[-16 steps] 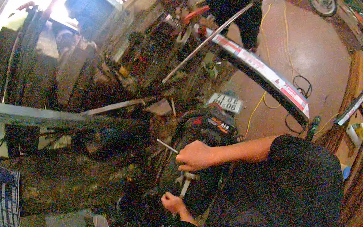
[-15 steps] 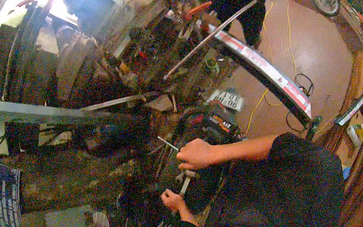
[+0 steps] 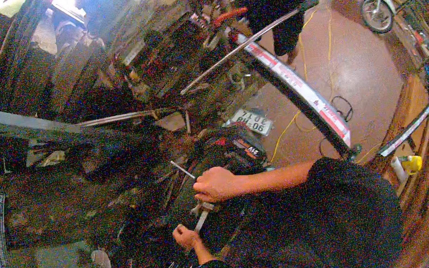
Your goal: The person uses a cordless impact driver to tighten or loosen fasteners on a large piece of machinery. A coworker stands nearby and assists by holding a metal bar. The person continues working on the machinery throughout the clip.
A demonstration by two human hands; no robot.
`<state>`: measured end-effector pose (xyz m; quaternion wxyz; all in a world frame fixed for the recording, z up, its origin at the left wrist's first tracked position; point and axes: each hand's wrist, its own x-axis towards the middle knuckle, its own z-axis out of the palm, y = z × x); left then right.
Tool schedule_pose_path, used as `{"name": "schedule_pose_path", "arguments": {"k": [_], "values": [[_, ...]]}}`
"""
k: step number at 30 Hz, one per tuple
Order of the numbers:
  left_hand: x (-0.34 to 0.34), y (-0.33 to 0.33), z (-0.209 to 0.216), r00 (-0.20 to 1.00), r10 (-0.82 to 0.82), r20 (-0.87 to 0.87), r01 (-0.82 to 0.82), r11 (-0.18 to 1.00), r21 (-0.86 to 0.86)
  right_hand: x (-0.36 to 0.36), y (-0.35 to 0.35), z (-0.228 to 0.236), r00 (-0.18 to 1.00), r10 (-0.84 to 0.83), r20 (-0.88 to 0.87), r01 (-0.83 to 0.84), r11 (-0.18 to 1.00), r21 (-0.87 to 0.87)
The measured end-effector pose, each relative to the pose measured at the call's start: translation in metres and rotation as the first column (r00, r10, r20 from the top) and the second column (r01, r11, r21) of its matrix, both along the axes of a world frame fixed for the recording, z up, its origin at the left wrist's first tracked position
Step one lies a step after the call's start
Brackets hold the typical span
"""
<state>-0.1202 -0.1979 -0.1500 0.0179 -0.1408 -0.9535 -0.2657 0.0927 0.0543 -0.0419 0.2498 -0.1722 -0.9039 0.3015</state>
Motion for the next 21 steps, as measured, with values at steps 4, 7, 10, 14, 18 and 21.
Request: {"name": "schedule_pose_path", "arguments": {"k": [4,7,10,14,18,21], "values": [[0.003,-0.001,-0.001,1.0,-0.008,-0.017,0.008,0.999,0.034,0.005,-0.005,0.0,0.998,-0.052,0.024,0.048,0.988,0.147],[0.005,-0.002,0.001,0.998,-0.02,-0.062,0.021,1.0,0.014,0.003,-0.007,0.001,0.996,-0.083,-0.031,0.088,0.975,0.202],[0.009,0.0,0.002,0.997,0.015,-0.076,-0.019,0.999,-0.05,-0.001,-0.008,-0.001,0.993,-0.116,-0.019,0.116,0.953,0.28],[0.014,0.001,0.004,0.998,-0.001,-0.07,-0.001,1.0,-0.028,0.001,-0.01,-0.005,0.991,-0.133,0.001,0.124,0.926,0.356],[0.015,0.002,0.012,0.999,-0.006,-0.049,0.005,1.0,-0.018,0.001,-0.011,-0.004,0.99,-0.139,0.016,0.123,0.917,0.38],[0.015,0.002,0.017,0.997,-0.023,-0.071,0.022,1.0,-0.009,-0.002,-0.013,0.0,0.989,-0.143,0.026,0.121,0.911,0.393]]}}
